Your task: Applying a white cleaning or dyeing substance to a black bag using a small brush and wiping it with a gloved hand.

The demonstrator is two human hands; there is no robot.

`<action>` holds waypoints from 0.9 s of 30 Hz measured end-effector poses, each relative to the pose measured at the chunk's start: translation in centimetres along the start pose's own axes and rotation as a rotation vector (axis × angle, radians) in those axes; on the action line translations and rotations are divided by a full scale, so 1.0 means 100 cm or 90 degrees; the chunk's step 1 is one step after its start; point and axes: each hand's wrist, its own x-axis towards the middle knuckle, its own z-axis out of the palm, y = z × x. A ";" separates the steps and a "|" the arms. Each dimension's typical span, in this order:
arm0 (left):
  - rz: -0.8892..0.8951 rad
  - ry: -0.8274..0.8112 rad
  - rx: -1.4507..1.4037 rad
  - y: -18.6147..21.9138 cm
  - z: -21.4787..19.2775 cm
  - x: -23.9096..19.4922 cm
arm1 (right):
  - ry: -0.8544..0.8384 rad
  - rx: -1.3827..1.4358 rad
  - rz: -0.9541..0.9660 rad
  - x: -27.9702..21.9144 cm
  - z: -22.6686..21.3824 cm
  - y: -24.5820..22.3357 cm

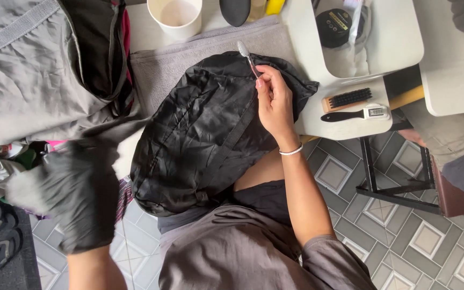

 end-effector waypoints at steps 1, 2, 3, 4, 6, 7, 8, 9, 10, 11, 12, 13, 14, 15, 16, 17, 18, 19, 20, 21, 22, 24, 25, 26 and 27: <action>0.000 0.001 -0.001 -0.014 0.013 -0.012 | 0.000 -0.001 -0.001 0.000 -0.001 0.000; -0.003 0.113 0.128 -0.028 0.026 -0.024 | 0.001 0.003 0.001 0.001 -0.001 0.000; -0.009 0.225 0.260 -0.043 0.039 -0.039 | 0.000 0.009 0.002 0.000 0.000 -0.001; -0.012 0.225 0.261 -0.042 0.055 -0.041 | -0.003 0.010 0.000 -0.002 0.000 -0.001; -0.001 0.151 0.244 -0.043 0.085 -0.040 | 0.011 0.002 0.003 -0.002 0.002 -0.002; 0.000 0.152 0.243 -0.046 0.096 -0.043 | 0.013 0.000 0.003 -0.002 0.004 -0.004; -0.057 0.148 0.004 -0.049 0.108 -0.045 | 0.030 -0.014 0.010 -0.002 0.005 -0.006; -0.111 0.139 -0.239 -0.050 0.120 -0.048 | 0.046 -0.031 0.019 -0.003 0.005 -0.008; -0.108 0.138 -0.244 -0.049 0.115 -0.049 | 0.047 -0.036 0.019 -0.005 0.005 -0.008; -0.081 0.154 -0.323 -0.048 0.110 -0.050 | 0.047 -0.044 0.005 -0.005 0.006 -0.008; -0.053 0.171 -0.402 -0.047 0.105 -0.051 | 0.047 -0.053 -0.009 -0.005 0.007 -0.008; -0.055 0.176 -0.403 -0.051 0.109 -0.056 | 0.046 -0.053 -0.014 -0.005 0.007 -0.009; -0.069 0.225 -0.144 -0.055 0.114 -0.062 | 0.050 -0.102 -0.067 -0.005 0.008 -0.010; -0.083 0.264 0.118 -0.060 0.117 -0.069 | 0.052 -0.147 -0.119 -0.006 0.010 -0.011; -0.089 0.266 0.120 -0.056 0.111 -0.069 | 0.049 -0.144 -0.124 -0.005 0.009 -0.013; -0.060 0.297 0.113 -0.052 0.104 -0.069 | 0.052 -0.185 -0.174 -0.004 0.009 -0.015; -0.030 0.327 0.106 -0.047 0.097 -0.069 | 0.055 -0.226 -0.224 -0.003 0.009 -0.016; -0.031 0.326 0.106 -0.045 0.098 -0.071 | 0.054 -0.226 -0.223 -0.003 0.007 -0.019; -0.023 0.318 0.070 -0.042 0.098 -0.073 | 0.064 -0.312 -0.187 -0.002 0.005 -0.022; -0.012 0.312 0.034 -0.040 0.098 -0.073 | 0.077 -0.398 -0.150 0.000 0.002 -0.024; -0.010 0.312 0.035 -0.028 0.096 -0.068 | 0.078 -0.398 -0.149 0.005 -0.001 -0.032; 0.012 0.375 -0.324 -0.003 0.093 -0.057 | 0.072 -0.414 -0.179 0.015 -0.011 -0.047; 0.011 0.372 -0.325 0.009 0.091 -0.044 | 0.070 -0.415 -0.178 0.015 -0.012 -0.031; 0.048 0.350 -0.290 0.021 0.090 -0.031 | 0.041 -0.431 -0.163 0.016 -0.012 -0.015; 0.085 0.329 -0.254 0.032 0.088 -0.018 | 0.012 -0.445 -0.150 0.017 -0.012 0.001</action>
